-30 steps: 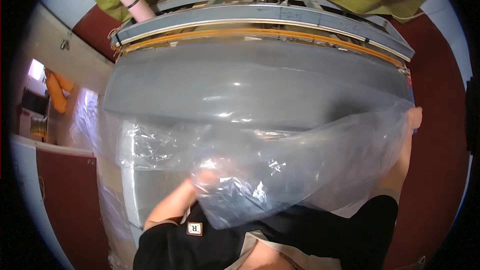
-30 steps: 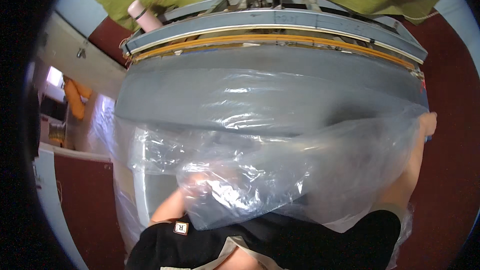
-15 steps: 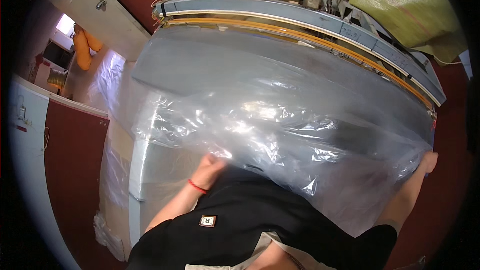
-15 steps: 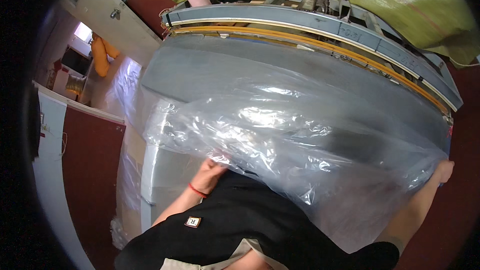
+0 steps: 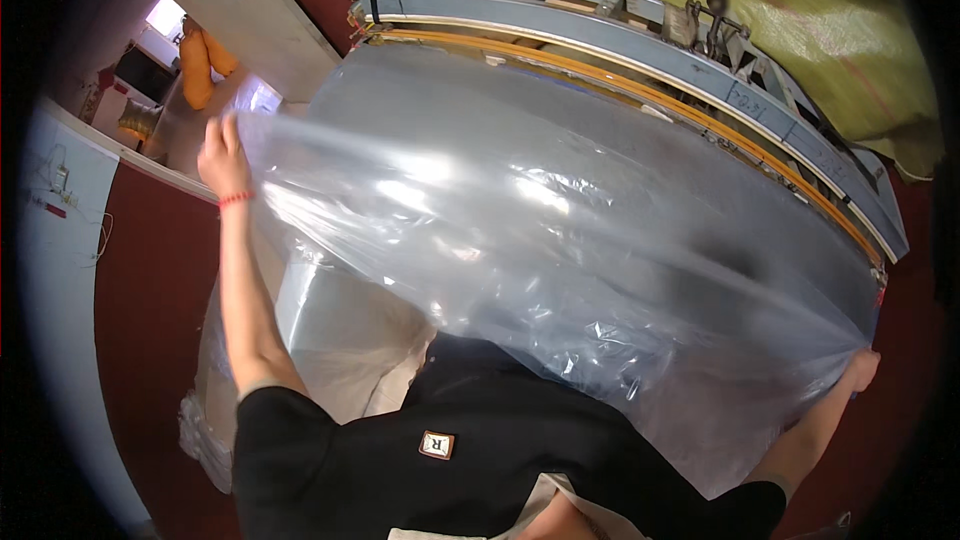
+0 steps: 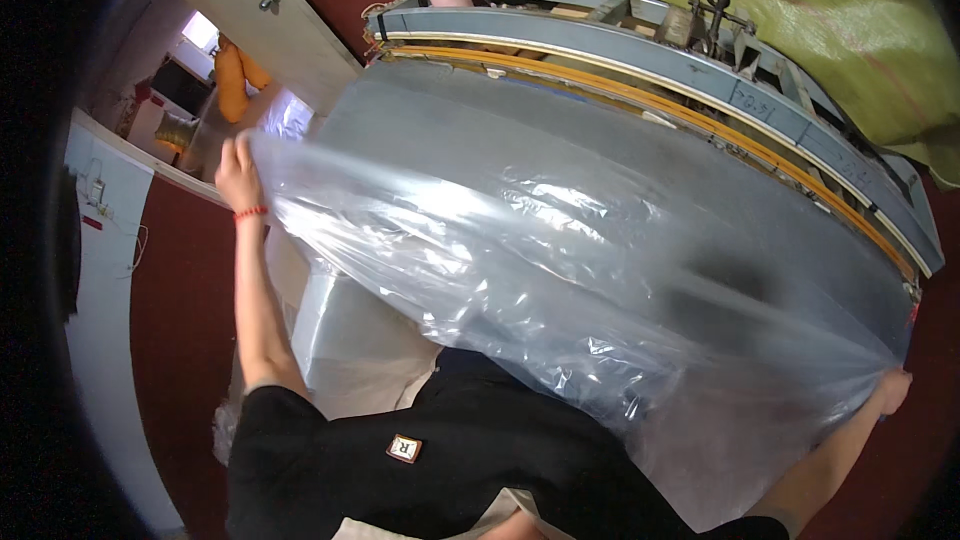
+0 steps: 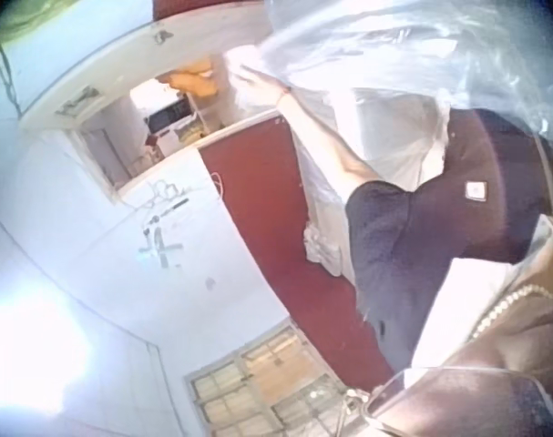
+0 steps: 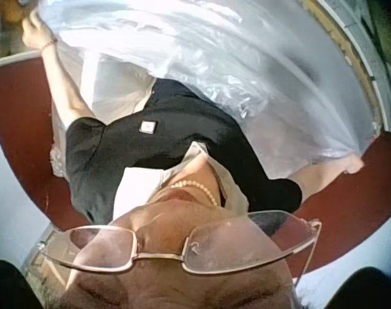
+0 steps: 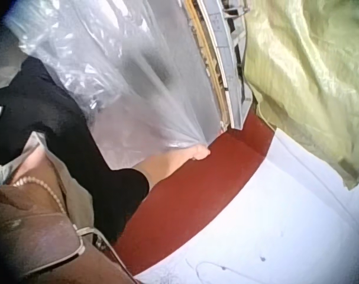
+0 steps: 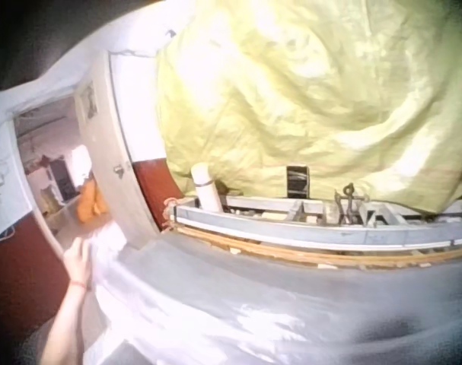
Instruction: Sealing a large plastic sheet using a heat sealing machine.
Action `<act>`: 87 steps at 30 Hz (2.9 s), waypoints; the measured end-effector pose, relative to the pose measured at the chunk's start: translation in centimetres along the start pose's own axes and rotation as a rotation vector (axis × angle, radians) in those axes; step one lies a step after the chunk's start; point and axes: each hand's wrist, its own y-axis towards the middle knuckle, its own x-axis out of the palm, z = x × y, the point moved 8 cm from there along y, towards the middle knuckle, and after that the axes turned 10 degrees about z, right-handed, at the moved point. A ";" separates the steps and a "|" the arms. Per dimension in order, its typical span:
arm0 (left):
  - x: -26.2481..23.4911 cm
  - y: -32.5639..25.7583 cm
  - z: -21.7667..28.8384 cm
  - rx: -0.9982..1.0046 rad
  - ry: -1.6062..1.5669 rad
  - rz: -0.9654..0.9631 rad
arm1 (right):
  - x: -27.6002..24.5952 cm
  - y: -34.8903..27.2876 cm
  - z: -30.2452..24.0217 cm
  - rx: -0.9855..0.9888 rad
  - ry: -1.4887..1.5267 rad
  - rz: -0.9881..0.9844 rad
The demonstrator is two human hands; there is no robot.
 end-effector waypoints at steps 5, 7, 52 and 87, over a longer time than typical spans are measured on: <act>4.8 6.4 8.4 0.545 0.184 -0.194 | 2.0 0.7 -0.3 -0.019 -0.051 -0.012; 3.9 5.0 15.0 0.606 -0.134 -0.039 | 2.2 1.5 1.0 -0.009 -0.024 0.004; 21.2 -8.6 15.3 -0.656 -1.024 -0.535 | -4.3 4.5 -0.8 0.212 0.775 0.239; 24.8 -6.9 13.7 -0.477 -1.166 -0.741 | -18.1 -14.0 -29.1 -0.421 1.349 0.471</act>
